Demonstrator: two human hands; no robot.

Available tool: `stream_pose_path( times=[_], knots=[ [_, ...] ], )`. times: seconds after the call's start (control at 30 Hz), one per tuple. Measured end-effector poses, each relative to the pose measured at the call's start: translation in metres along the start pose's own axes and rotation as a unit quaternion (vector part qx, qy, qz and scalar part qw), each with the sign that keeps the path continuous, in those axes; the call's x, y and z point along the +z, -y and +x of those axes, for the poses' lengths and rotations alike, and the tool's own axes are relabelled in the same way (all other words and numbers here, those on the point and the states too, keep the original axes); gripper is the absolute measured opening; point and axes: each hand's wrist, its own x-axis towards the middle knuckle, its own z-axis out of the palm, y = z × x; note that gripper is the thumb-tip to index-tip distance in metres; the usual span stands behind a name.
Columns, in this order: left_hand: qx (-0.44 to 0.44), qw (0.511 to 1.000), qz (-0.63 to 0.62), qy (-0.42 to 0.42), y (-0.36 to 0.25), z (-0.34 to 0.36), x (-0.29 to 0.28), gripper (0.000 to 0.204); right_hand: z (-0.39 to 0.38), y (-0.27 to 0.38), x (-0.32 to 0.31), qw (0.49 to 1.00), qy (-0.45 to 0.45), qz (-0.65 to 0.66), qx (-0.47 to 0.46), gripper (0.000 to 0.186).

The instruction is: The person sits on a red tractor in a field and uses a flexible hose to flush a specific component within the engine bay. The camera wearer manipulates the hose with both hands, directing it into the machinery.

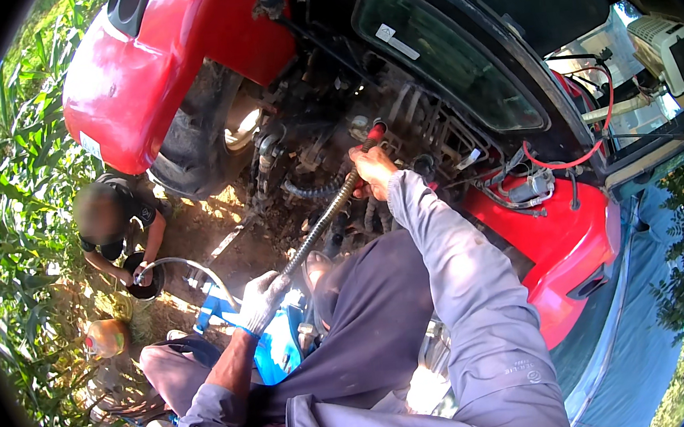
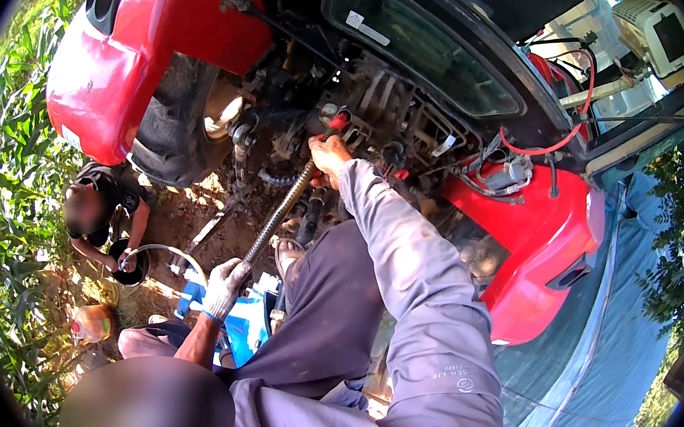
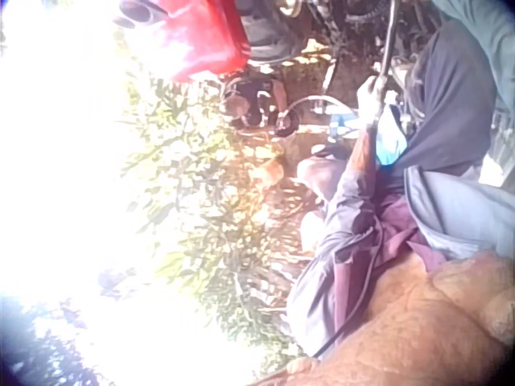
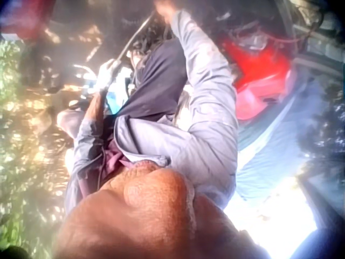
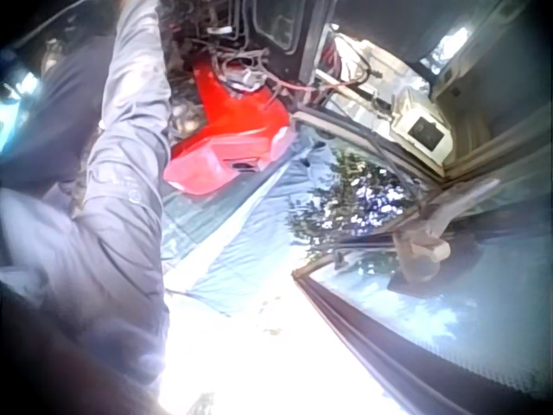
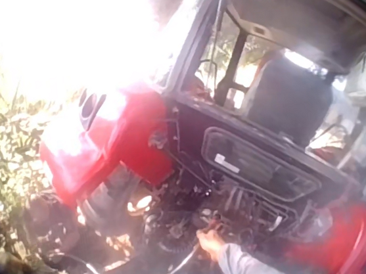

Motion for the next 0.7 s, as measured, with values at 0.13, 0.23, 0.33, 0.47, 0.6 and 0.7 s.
stream_pose_path(
  times=[0.13,0.23,0.33,0.47,0.6,0.7],
  knots=[
    [-0.042,0.998,0.043,-0.014,0.001,-0.004,0.006,0.030,-0.002,0.000,0.000,1.000,-0.022,0.003,-0.009,0.031],
    [-0.027,0.996,0.080,-0.015,-0.002,-0.006,0.004,0.031,-0.005,0.000,0.001,1.000,-0.009,-0.010,-0.003,0.031],
    [-0.018,0.999,0.048,-0.017,-0.009,-0.004,0.004,0.033,-0.006,0.003,0.000,1.000,-0.014,0.008,-0.004,0.030],
    [-0.028,0.998,0.046,-0.019,-0.008,-0.002,0.001,0.033,-0.004,0.002,0.001,0.999,-0.029,0.011,-0.015,0.031],
    [-0.010,0.999,0.028,-0.013,-0.008,-0.002,0.003,0.033,-0.002,0.000,-0.001,1.000,-0.014,0.013,-0.013,0.030],
    [-0.010,1.000,0.015,-0.006,-0.010,-0.003,0.007,0.034,-0.003,0.002,-0.002,0.999,-0.037,0.021,-0.011,0.029]
  ],
)
